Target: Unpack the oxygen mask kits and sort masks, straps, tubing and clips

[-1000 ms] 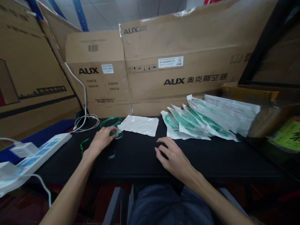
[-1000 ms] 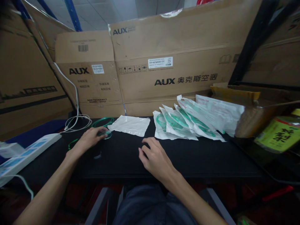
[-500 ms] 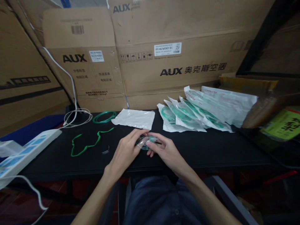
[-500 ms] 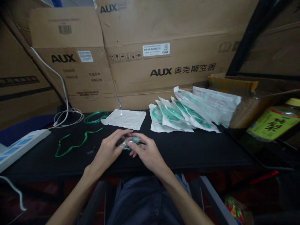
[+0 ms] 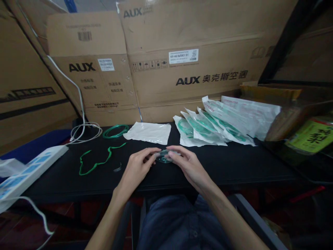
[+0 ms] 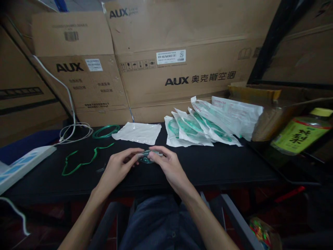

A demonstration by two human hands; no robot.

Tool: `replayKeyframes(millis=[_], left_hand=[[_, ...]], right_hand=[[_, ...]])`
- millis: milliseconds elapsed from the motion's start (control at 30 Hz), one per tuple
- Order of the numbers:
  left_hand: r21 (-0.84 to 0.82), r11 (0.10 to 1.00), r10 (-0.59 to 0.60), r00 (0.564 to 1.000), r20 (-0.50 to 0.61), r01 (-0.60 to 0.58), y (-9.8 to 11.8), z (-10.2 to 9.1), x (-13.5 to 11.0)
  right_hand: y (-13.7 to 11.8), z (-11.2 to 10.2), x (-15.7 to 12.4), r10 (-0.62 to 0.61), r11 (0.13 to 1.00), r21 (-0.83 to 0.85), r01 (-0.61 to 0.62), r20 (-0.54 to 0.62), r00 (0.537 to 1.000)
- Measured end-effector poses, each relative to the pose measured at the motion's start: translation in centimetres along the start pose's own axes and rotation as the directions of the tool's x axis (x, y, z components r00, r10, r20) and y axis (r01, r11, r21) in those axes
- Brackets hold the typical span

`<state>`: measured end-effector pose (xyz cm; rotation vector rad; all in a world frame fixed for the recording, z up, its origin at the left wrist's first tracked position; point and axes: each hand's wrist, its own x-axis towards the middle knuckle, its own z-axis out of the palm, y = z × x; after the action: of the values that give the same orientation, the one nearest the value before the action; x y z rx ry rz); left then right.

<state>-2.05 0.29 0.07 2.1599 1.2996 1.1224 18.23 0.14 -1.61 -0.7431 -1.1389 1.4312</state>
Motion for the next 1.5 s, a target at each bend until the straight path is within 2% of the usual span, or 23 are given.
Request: replayKeyframes(millis=[100,200,333,467,600,700,767,800,867,967,1067,1167,1233,1300,1400,1500], left_hand=[[-0.001,1.000,0.017,1.000,-0.014,-0.017,-0.1,0.0,-0.1],[-0.021,0.999,0.044,0.999,-0.029,-0.044,-0.1,0.0,-0.3],[-0.012,0.997,0.080,0.997,-0.005,-0.080,0.1,0.4,-0.3],[0.076,0.995,0.063,0.998,0.007,-0.064,0.2,0.1,-0.3],[0.276,0.956,-0.065,0.988,-0.139,0.102,-0.3,-2.5,-2.1],[0.480,0.827,-0.163,0.942,-0.293,0.292,-1.4,-5.2,-4.5],[0.549,0.746,-0.221,0.918,-0.330,0.377,-2.5,-6.4,-5.9],[0.560,0.733,-0.239,0.916,-0.321,0.387,-3.1,-6.8,-6.4],[0.552,0.758,-0.229,0.934,-0.274,0.348,-4.1,-7.0,-6.8],[0.496,0.837,-0.123,0.963,-0.242,0.232,-4.4,-6.4,-5.8],[0.355,0.928,-0.039,0.976,-0.212,0.114,-2.5,-4.9,-3.9],[0.168,0.986,-0.003,0.999,-0.052,0.012,0.3,-2.9,-2.1],[0.092,0.995,0.039,0.999,0.038,-0.042,1.7,-1.7,-1.2],[0.059,0.994,0.094,0.994,0.049,-0.097,2.1,-0.6,-0.7],[0.053,0.988,0.146,0.989,0.014,-0.146,1.5,0.3,-0.6],[0.032,0.990,0.138,0.990,0.033,-0.139,0.8,0.6,-0.9]], right_hand=[[-0.3,0.1,0.1,0.068,0.997,0.030,-0.068,0.007,0.998],[-0.8,0.3,0.0,0.169,0.983,0.064,-0.174,0.065,0.983],[-1.2,0.1,-0.2,0.126,0.987,0.087,-0.133,0.089,0.988],[-0.8,-0.3,-0.3,0.095,0.985,0.142,-0.098,0.024,0.995],[-0.7,-0.2,-0.4,0.071,0.994,0.083,-0.068,-0.035,0.997],[-1.0,0.1,-0.6,0.052,0.997,0.058,-0.050,-0.037,0.998],[-1.1,0.2,-0.6,0.053,0.996,0.074,-0.050,-0.037,0.998],[-1.2,0.2,-0.6,0.057,0.995,0.087,-0.053,-0.039,0.998],[-1.2,0.2,-0.5,0.063,0.992,0.111,-0.058,-0.048,0.997],[-0.9,0.1,-0.2,0.056,0.993,0.110,-0.048,-0.071,0.996],[-0.5,0.0,-0.1,0.027,0.999,0.042,-0.022,-0.118,0.993],[-0.1,-0.2,0.0,-0.009,0.999,-0.051,0.002,-0.137,0.990],[0.0,-0.2,0.0,-0.028,0.996,-0.084,0.017,-0.132,0.991],[0.0,-0.2,0.0,-0.042,0.996,-0.088,0.030,-0.137,0.990],[-0.1,-0.1,-0.1,-0.054,0.996,-0.080,0.043,-0.146,0.988],[-0.2,0.1,-0.2,-0.072,0.994,-0.091,0.059,-0.148,0.986]])
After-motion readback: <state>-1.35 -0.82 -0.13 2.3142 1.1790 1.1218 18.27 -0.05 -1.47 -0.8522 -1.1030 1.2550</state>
